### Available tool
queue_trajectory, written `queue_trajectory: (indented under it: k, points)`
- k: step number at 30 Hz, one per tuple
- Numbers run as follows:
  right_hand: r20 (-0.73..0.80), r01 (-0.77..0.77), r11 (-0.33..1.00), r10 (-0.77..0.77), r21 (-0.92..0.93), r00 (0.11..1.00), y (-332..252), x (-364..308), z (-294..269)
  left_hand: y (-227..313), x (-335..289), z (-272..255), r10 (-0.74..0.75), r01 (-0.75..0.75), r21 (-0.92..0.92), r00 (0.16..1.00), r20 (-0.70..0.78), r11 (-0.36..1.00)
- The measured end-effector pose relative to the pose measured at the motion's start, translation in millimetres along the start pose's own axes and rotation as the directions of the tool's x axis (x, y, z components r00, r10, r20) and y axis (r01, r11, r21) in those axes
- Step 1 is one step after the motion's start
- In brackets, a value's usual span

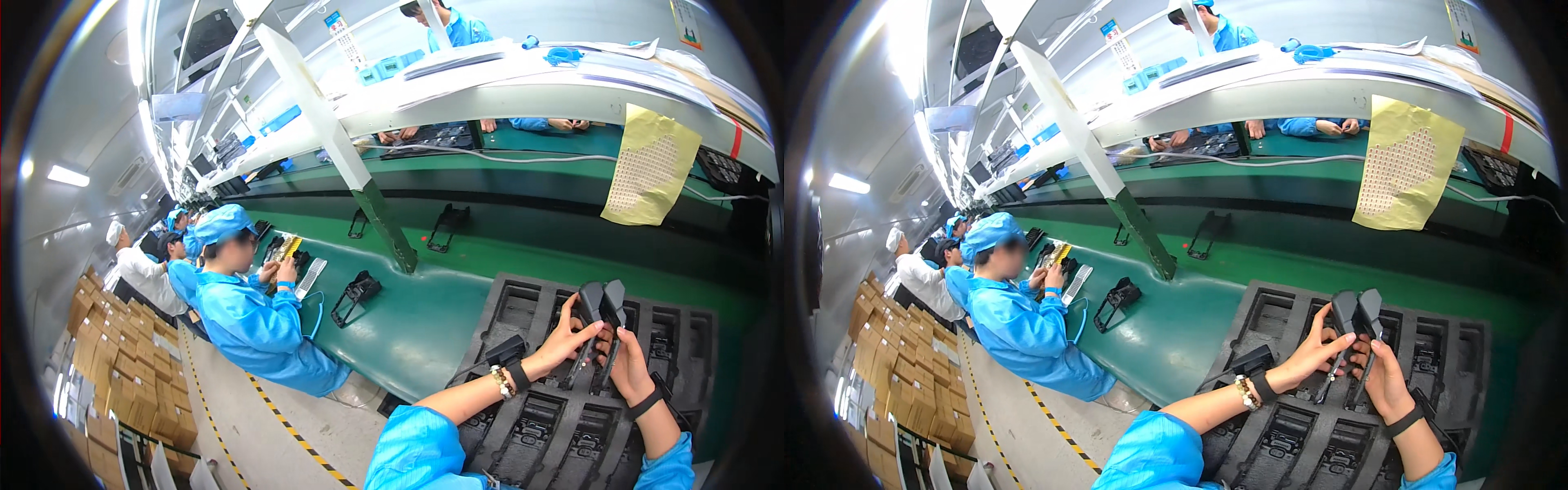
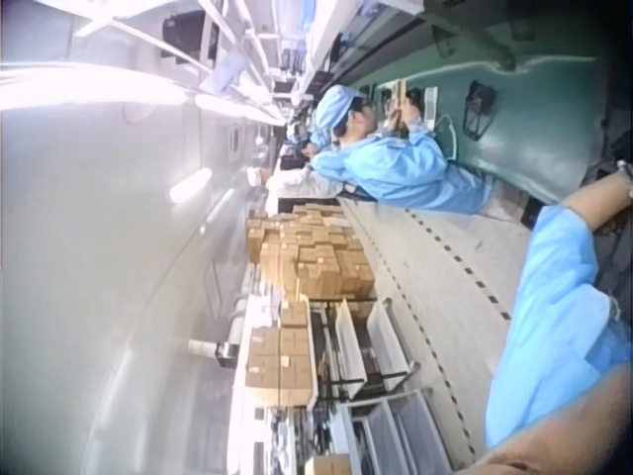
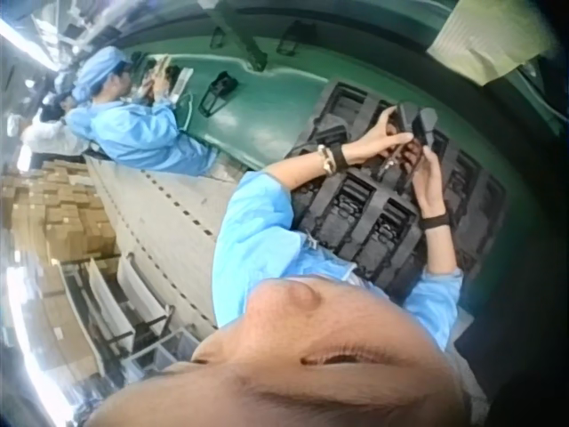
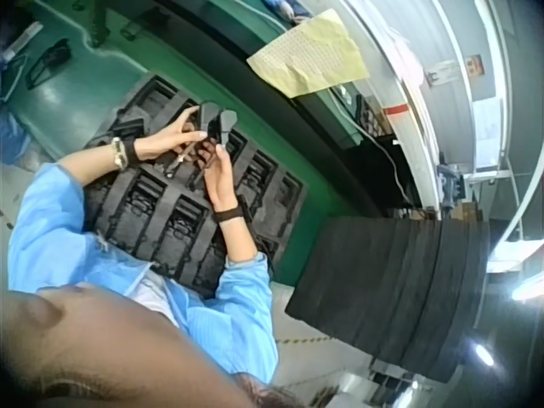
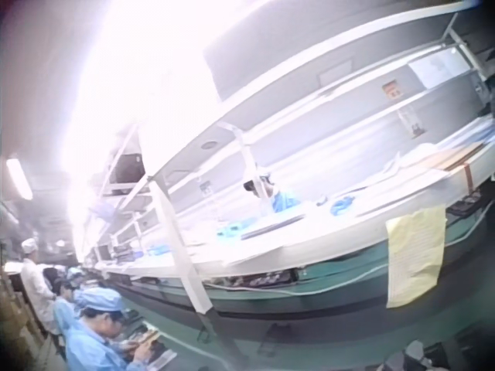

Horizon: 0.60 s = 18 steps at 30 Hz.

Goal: Assembling and inspecting handheld radio units at an electronics manufacturing station.

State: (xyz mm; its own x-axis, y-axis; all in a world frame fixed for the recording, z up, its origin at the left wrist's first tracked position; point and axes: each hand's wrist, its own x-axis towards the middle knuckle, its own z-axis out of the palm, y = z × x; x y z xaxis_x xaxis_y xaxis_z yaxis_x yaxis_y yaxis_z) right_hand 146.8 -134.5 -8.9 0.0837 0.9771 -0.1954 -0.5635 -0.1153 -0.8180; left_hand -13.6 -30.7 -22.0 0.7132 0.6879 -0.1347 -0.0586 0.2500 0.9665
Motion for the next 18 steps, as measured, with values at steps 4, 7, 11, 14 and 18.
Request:
queue_trajectory:
  k: [4, 7, 11, 14, 18]
  points:
    - [0.003, -0.015, 1.000, 0.015, 0.018, 1.000, -0.5, 0.0, -0.9, 8.9, -5.8, 3.3, -0.019, 0.019, -0.042, 1.000, 0.010, 0.999]
    - [0.020, -0.017, 1.000, 0.017, 0.026, 1.000, 2.3, 1.6, -5.8, 9.5, -5.6, 3.1, -0.022, 0.022, -0.039, 1.000, 0.008, 0.999]
    - [0.028, -0.024, 0.999, 0.023, 0.042, 0.999, 1.6, 3.1, -5.5, 7.2, -3.6, 0.5, -0.026, 0.027, -0.042, 1.000, 0.012, 0.999]
    - [0.022, -0.036, 0.998, 0.035, 0.053, 0.999, 2.1, 4.6, -7.3, 9.2, -4.9, 1.4, -0.023, 0.023, -0.053, 1.000, 0.012, 0.998]
    - [0.008, -0.046, 0.998, 0.046, 0.042, 0.999, 0.0, 2.7, -7.8, 10.2, -4.8, 2.4, -0.033, 0.033, -0.066, 0.999, 0.012, 0.997]
